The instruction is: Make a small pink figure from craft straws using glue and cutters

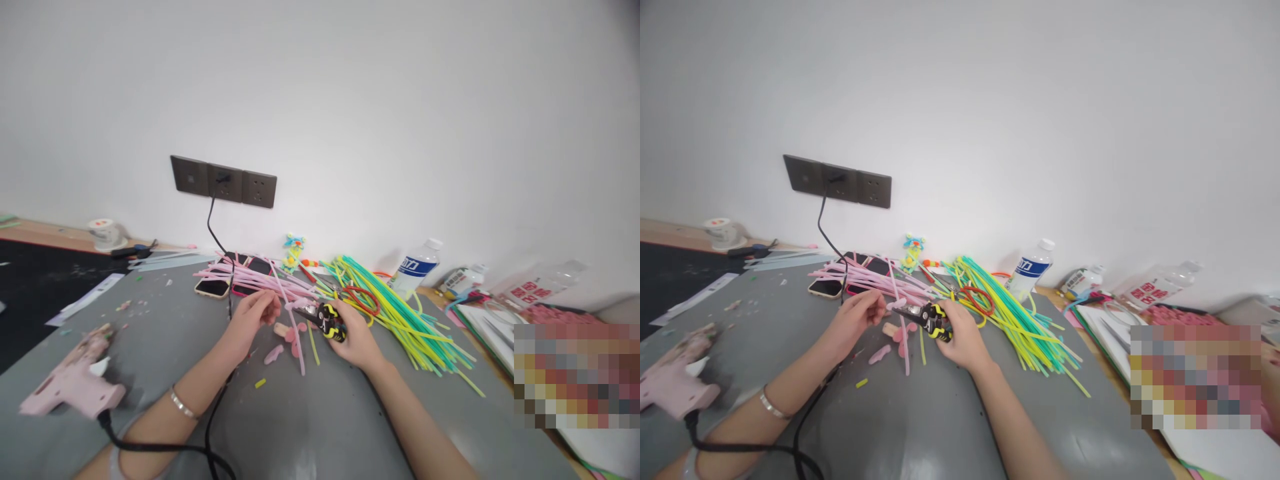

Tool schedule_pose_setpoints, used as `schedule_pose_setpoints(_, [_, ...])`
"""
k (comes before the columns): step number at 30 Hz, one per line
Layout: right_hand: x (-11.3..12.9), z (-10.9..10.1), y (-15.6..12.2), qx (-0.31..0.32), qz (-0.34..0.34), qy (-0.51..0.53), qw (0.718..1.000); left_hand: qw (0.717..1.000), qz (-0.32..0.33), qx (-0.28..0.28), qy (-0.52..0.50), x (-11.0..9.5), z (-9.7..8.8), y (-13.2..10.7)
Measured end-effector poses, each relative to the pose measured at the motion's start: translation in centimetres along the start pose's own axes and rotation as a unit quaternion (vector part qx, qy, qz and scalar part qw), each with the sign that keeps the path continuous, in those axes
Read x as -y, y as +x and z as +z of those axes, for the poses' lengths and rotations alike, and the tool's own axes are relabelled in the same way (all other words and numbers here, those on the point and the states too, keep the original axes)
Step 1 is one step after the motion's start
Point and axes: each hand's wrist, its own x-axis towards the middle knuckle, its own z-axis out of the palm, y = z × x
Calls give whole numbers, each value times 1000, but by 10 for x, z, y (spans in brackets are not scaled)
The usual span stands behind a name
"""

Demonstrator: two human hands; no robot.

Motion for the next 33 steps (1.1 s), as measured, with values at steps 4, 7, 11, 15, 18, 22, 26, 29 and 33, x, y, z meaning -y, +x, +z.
schedule_pose_setpoints(4, [2,-1,1,2,1,5,1000,1000,-1,2,4,-1,0,0])
schedule_pose_setpoints(7, [2,-1,1,4,2,8,1000,1000,0,1,6,-1,0,-1])
schedule_pose_setpoints(11, [1,-1,0,5,1,6,1000,1000,0,2,7,-1,0,-1])
schedule_pose_setpoints(15, [0,0,0,9,2,4,1000,1000,2,1,7,0,0,0])
schedule_pose_setpoints(18, [-1,0,-1,7,-1,3,1000,1000,4,-1,9,-1,1,0])
schedule_pose_setpoints(22, [0,0,-1,11,0,1,1000,1000,7,-2,13,-2,2,-1])
schedule_pose_setpoints(26, [1,0,0,15,1,1,1000,1000,5,-2,14,-3,2,-1])
schedule_pose_setpoints(29, [1,0,0,13,-6,-1,1000,1000,3,-4,9,-2,2,-1])
schedule_pose_setpoints(33, [1,0,0,11,-9,-3,1000,1000,2,-5,8,-2,1,-1])
